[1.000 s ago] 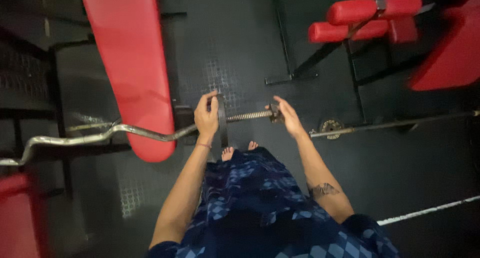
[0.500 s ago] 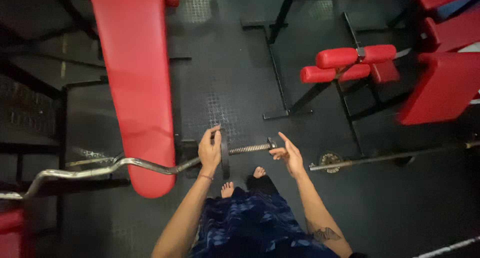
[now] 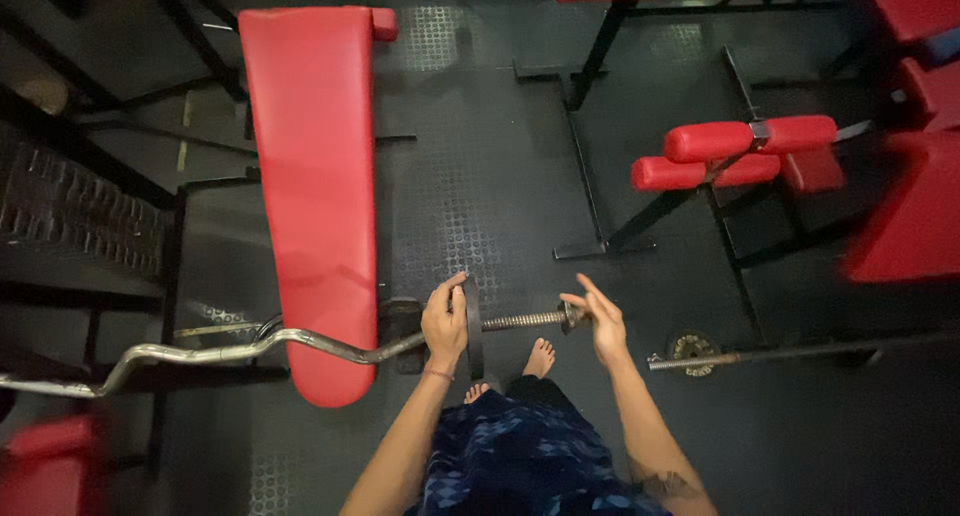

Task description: The person stands in a gym and handles a barbell, then sits on the floor to attach a weight plate and a collar to one end of the barbell.

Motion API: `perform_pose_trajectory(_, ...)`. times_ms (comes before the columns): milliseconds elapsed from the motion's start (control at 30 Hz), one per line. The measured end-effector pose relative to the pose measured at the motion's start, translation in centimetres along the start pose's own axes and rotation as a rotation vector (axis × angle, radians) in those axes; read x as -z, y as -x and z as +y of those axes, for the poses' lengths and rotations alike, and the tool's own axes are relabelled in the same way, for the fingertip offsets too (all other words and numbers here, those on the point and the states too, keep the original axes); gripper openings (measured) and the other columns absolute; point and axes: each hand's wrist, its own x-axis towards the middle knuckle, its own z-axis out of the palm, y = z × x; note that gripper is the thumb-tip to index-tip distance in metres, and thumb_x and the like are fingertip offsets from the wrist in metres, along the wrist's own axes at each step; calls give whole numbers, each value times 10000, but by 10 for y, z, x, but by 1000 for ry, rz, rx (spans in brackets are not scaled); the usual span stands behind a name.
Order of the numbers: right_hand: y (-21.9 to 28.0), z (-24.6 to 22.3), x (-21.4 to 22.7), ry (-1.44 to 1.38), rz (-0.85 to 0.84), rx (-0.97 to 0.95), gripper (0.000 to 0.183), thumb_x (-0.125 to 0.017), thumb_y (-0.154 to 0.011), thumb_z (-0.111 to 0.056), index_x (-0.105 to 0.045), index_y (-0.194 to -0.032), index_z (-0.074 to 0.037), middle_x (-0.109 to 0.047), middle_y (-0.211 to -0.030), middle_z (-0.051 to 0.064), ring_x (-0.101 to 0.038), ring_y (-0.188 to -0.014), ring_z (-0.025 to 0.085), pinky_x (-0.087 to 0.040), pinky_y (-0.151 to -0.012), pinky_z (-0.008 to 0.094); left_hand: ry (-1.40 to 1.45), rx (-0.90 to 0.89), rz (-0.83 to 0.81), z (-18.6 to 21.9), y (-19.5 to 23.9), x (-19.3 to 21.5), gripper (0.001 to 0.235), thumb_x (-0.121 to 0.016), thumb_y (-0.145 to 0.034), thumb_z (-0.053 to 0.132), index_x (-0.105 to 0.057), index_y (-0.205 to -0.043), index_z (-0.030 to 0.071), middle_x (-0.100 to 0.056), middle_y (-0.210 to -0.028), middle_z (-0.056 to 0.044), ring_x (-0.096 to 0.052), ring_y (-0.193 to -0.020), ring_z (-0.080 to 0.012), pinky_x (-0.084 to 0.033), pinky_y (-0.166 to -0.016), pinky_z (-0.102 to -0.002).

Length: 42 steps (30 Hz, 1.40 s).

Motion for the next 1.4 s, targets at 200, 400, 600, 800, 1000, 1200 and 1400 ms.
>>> perform_pose_trajectory(200,-30,22,6,100,-175,-203,558,-322,-1067,-496,-720,-1279,-169,-761,-1078,140,-667,-1101,238,-412,-1040,385,-26,-24,35,-11,0,-7,315,-446,-1054,286,-709,-1128,130,-745,-1115,-84,-692,-966,-299,-529,-854,-409)
perform_pose_trajectory(400,-4,24,0,-151,1,-521,623,-546,-1009,-513,-560,-1374,-9,-698,-1180,211,-666,-1075,331,-480,-1006,485,18,12,31,-2,3,-4,359,-415,-1061,315,-715,-1140,134,-747,-1121,-83,-692,-961,-299,-533,-847,-410)
perform_pose_trajectory(600,1,68,28,-166,-229,-442,475,-336,-1085,-374,-559,-1347,-47,-748,-882,213,-700,-899,332,-472,-871,505,-39,-10,26,8,0,1,271,-475,-1034,223,-710,-1093,104,-751,-1084,-117,-689,-954,-342,-534,-836,-440)
perform_pose_trajectory(800,-3,58,20,-155,-242,-345,430,-384,-1055,-335,-528,-1424,-169,-737,-790,236,-706,-732,295,-487,-675,366,9,5,-14,3,-3,1,281,-464,-1034,208,-709,-1124,105,-744,-1098,-127,-686,-945,-356,-531,-829,-442)
perform_pose_trajectory(1000,-7,49,11,-162,-201,-331,421,-432,-1038,-437,-600,-1267,-126,-664,-590,238,-616,-449,245,-355,-420,249,46,50,-47,-2,-3,-1,299,-452,-1047,202,-710,-1168,110,-741,-1097,-125,-700,-953,-311,-547,-835,-419)
perform_pose_trajectory(1200,-52,159,53,-137,-151,-372,472,-465,-1034,-477,-633,-1145,-50,-585,-488,246,-595,-413,330,-446,-414,349,66,72,-112,-2,-4,4,308,-453,-1043,204,-679,-1219,92,-720,-1140,-145,-684,-1010,-338,-540,-854,-439)
perform_pose_trajectory(1400,-49,119,47,40,-263,-326,659,-400,-1039,-566,-607,-697,-43,-446,-357,161,-556,-336,328,-434,-364,350,58,85,-137,-3,-2,5,316,-451,-1037,193,-679,-1227,85,-718,-1143,-156,-687,-1000,-342,-547,-842,-438)
